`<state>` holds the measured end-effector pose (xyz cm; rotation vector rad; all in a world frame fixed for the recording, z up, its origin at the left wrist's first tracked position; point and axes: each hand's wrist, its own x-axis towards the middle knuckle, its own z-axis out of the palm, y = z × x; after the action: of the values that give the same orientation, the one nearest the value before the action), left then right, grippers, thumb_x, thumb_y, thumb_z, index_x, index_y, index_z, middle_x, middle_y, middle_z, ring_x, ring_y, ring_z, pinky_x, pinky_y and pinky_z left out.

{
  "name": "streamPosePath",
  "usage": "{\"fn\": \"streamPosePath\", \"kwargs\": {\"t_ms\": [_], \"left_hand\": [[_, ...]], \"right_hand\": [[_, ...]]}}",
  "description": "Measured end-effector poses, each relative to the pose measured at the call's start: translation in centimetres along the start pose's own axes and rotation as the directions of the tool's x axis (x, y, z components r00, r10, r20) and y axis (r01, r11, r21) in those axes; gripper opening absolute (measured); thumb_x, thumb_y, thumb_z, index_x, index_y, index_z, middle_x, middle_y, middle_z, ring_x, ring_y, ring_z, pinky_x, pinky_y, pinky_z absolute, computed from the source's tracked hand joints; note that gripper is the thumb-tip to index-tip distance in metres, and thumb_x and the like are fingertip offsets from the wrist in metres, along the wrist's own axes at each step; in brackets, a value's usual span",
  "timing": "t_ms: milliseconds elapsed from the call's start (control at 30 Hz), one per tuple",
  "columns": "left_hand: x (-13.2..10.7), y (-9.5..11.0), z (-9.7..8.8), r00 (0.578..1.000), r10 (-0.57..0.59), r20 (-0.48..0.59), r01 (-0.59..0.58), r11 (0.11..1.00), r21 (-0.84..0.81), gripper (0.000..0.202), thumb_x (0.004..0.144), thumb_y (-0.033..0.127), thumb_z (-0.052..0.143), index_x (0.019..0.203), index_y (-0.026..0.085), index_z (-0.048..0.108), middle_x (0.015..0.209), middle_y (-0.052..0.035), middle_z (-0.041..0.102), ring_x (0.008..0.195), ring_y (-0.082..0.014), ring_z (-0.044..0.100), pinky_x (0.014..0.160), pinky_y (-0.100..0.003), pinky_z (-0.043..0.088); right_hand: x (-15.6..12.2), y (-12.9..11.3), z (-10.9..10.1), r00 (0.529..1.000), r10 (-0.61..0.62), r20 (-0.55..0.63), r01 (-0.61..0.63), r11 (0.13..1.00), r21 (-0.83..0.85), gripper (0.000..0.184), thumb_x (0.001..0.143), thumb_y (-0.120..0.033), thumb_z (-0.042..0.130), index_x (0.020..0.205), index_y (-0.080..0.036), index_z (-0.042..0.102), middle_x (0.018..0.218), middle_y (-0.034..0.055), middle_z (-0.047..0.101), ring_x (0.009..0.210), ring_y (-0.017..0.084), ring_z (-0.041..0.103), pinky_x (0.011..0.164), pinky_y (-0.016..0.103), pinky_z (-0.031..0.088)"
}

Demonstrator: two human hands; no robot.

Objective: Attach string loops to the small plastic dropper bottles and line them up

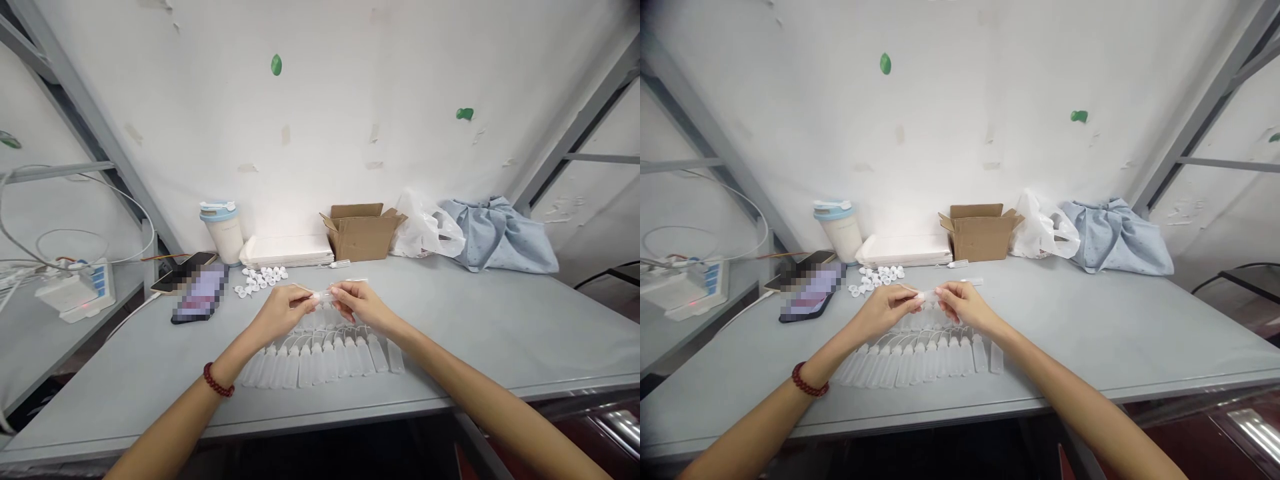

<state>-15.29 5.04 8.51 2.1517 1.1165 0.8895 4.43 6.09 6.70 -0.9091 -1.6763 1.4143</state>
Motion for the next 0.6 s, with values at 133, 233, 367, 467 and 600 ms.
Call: {"fn": "streamPosePath", "kwargs": {"t_ms": [133,233,367,467,600], "left_hand": [[-0.2,-0.2,0.3,0.965,0.257,-0.05,-0.245,0.953,0.179,0.021,0.087,0.023,0.05,0.077,0.015,0.065,0.08,-0.0064,0.066,0.072,-0.0149,0.058,0.066,-0.025,0.044],[-0.3,-0.1,0.2,0.96,0.277,-0.049,-0.265,0.947,0.18,0.02,0.087,0.024,0.049,0.079,0.014,0.065,0.079,-0.0061,0.064,0.07,-0.0141,0.056,0.065,-0.024,0.043],[-0.3,0.6,0.0,0.992,0.128,0.014,-0.128,0.984,0.125,0.026,0.087,0.029,0.049,0.072,0.014,0.064,0.073,-0.0038,0.063,0.069,-0.0137,0.056,0.06,-0.022,0.043],[-0.3,0.8,-0.1,0.997,-0.012,0.07,0.01,0.999,0.034,0.033,0.088,0.035,0.044,0.074,0.014,0.065,0.072,-0.0032,0.064,0.068,-0.0138,0.057,0.061,-0.023,0.044],[-0.2,0.6,-0.3,0.975,-0.175,0.135,0.196,0.968,-0.16,0.036,0.087,0.04,0.045,0.073,0.013,0.064,0.072,-0.0044,0.065,0.066,-0.0144,0.059,0.063,-0.025,0.046]], "right_hand": [[0.0,0.0,-0.1,0.998,0.058,0.021,-0.058,0.998,0.002,0.041,0.084,-0.052,0.047,0.064,-0.016,0.046,0.053,-0.0061,0.04,0.035,0.003,0.032,0.039,0.021,0.022],[0.0,-0.1,-0.2,0.994,0.107,0.032,-0.108,0.994,0.03,0.042,0.084,-0.053,0.046,0.064,-0.016,0.044,0.053,-0.0063,0.04,0.035,0.003,0.031,0.039,0.022,0.019],[0.0,-0.5,-0.2,0.998,0.033,0.054,-0.034,0.999,0.018,0.04,0.084,-0.051,0.047,0.067,-0.015,0.049,0.057,-0.0046,0.043,0.04,0.004,0.035,0.042,0.022,0.027],[-0.1,-0.7,-0.3,0.998,-0.033,0.049,0.034,0.999,-0.024,0.035,0.084,-0.048,0.049,0.08,-0.015,0.056,0.063,-0.0024,0.049,0.045,0.006,0.038,0.043,0.021,0.032],[-0.2,-0.4,-0.2,0.985,-0.172,0.004,0.167,0.952,-0.257,0.032,0.084,-0.041,0.051,0.102,-0.016,0.059,0.073,0.0022,0.057,0.055,0.01,0.047,0.049,0.023,0.04]]}}
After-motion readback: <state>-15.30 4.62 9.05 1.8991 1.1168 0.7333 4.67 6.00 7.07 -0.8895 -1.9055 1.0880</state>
